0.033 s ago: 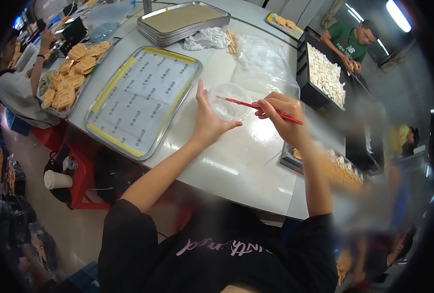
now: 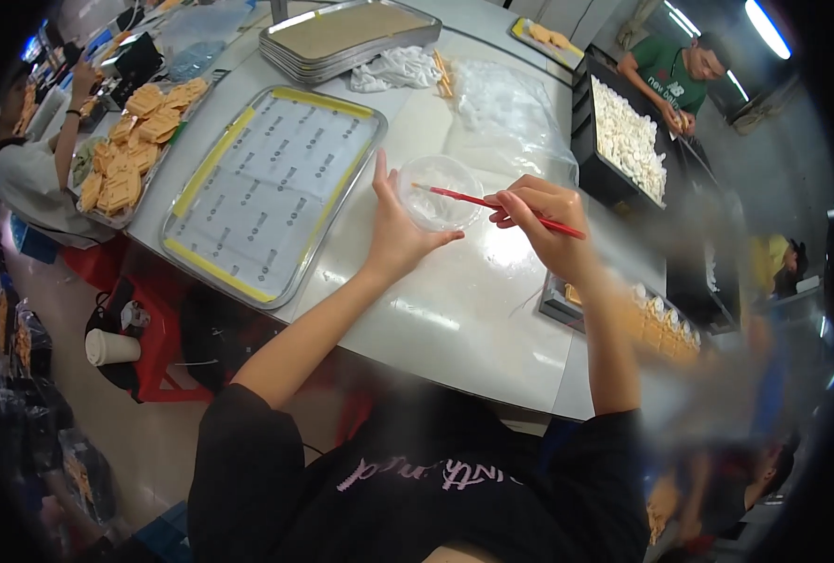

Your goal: Assembling small gears and internal components into toy vehicle chassis.

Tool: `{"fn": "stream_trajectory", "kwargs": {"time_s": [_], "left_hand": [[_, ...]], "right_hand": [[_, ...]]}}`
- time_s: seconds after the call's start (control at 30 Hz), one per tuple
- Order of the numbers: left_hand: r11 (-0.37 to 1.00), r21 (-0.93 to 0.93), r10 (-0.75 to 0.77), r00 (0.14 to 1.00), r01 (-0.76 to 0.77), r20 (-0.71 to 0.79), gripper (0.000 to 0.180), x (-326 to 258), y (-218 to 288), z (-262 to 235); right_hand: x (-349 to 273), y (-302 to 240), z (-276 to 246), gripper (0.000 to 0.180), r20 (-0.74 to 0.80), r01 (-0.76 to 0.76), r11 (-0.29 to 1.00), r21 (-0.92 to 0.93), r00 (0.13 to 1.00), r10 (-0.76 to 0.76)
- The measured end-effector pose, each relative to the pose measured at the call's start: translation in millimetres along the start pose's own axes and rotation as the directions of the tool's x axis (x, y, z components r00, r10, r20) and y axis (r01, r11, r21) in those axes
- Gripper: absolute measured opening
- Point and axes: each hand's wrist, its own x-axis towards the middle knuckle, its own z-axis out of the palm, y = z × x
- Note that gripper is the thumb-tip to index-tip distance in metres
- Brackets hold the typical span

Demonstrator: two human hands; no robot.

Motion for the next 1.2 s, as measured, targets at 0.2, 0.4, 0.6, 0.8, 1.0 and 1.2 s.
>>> {"fn": "stream_trajectory", "kwargs": {"time_s": [0.2, 0.4, 0.6, 0.8, 1.0, 1.2], "left_hand": [[0.999, -0.008, 0.047, 0.993, -0.046, 0.112, 0.138, 1, 5, 6], [0.993, -0.063, 0.111, 0.966, -0.099, 0.232, 0.138, -9, 6, 18], [0.973, -0.069, 0.229, 0.913, -0.218, 0.337, 0.137, -24, 9, 19], [0.850, -0.017, 0.497, 0.789, -0.527, 0.362, 0.131, -26, 11, 21], [0.742, 0.032, 0.608, 0.691, -0.670, 0.390, 0.128, -34, 5, 31], [0.738, 0.031, 0.610, 0.685, -0.675, 0.399, 0.130, -39, 10, 41]], "right_hand": [[-16, -2, -30, 0.021, 0.120, -0.030, 0.994, -0.105, 0.992, 0.043], [-50, -1, -29, 0.032, -0.045, -0.170, 0.985, 0.025, 0.984, 0.171], [-104, -1, -24, 0.015, -0.166, -0.047, 0.996, 0.080, 0.984, 0.060], [-130, -6, -40, 0.009, -0.230, -0.051, 0.998, 0.021, 0.972, 0.054], [-141, -9, -41, 0.015, -0.076, -0.068, 0.987, -0.147, 0.996, 0.057], [-152, -10, -47, 0.031, -0.014, -0.132, 0.991, 0.010, 0.991, 0.132]]}}
